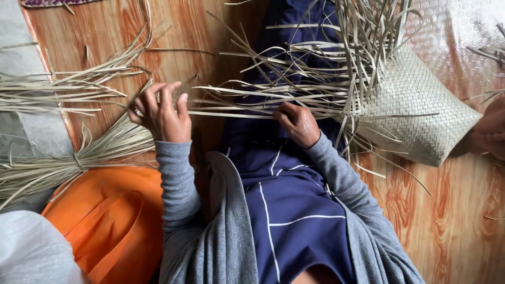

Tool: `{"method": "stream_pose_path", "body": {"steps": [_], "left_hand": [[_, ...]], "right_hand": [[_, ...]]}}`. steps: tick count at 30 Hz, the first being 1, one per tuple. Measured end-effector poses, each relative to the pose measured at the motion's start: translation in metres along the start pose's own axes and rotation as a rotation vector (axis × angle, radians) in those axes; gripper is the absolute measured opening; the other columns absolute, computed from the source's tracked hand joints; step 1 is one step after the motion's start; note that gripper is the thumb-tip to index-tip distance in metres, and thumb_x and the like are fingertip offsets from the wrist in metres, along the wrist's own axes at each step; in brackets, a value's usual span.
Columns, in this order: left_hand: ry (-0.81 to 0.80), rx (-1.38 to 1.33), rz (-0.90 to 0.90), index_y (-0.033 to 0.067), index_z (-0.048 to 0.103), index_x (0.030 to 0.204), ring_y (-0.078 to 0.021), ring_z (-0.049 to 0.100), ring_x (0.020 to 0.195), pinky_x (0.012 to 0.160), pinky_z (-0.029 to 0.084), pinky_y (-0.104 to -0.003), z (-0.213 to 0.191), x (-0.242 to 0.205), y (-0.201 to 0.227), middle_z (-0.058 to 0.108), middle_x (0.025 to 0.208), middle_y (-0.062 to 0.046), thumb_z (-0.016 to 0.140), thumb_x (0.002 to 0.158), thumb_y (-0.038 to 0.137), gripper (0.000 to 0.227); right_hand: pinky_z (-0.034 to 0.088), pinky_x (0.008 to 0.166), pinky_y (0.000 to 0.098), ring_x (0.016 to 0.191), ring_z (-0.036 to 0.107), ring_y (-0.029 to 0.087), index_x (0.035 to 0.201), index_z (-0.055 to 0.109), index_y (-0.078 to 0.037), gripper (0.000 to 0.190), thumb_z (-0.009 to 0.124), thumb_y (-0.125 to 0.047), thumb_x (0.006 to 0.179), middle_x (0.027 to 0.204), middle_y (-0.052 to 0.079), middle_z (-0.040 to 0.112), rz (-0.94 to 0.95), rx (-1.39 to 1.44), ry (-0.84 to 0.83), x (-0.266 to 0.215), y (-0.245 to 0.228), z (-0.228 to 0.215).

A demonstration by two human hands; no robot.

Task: Weaving the sides of a basket using dried straw or palm leaf strips while sitting on the floor.

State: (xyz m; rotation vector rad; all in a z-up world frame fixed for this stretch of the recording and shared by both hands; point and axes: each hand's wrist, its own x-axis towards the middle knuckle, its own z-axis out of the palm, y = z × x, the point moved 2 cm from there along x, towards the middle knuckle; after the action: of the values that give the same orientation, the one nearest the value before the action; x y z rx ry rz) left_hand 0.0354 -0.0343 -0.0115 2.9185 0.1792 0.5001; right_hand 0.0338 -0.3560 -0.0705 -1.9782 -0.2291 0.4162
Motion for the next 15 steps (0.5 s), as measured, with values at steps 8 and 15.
{"method": "stream_pose_path", "body": {"steps": [8, 15], "left_hand": [[-0.167, -0.348, 0.481, 0.0303, 0.074, 0.115, -0.0203, 0.06, 0.111, 0.111, 0.02, -0.061, 0.052, -0.038, 0.082, 0.068, 0.102, 0.005, 0.07, 0.097, 0.034, 0.019], [-0.178, -0.325, 0.546, 0.0241, 0.071, 0.097, -0.0146, 0.062, 0.085, 0.102, 0.037, -0.044, 0.079, -0.054, 0.08, 0.06, 0.082, 0.008, 0.069, 0.091, 0.014, 0.012]], "right_hand": [[0.055, 0.066, 0.0462, 0.075, 0.068, 0.038, 0.095, 0.066, -0.008, 0.01, 0.067, -0.017, 0.095, 0.078, 0.015, 0.067, -0.304, -0.311, 0.118, -0.001, -0.016, 0.01], [0.052, 0.063, 0.0337, 0.069, 0.066, 0.022, 0.083, 0.058, -0.017, 0.015, 0.062, -0.026, 0.094, 0.071, 0.0, 0.059, -0.471, -0.643, 0.237, 0.007, -0.029, 0.032]]}}
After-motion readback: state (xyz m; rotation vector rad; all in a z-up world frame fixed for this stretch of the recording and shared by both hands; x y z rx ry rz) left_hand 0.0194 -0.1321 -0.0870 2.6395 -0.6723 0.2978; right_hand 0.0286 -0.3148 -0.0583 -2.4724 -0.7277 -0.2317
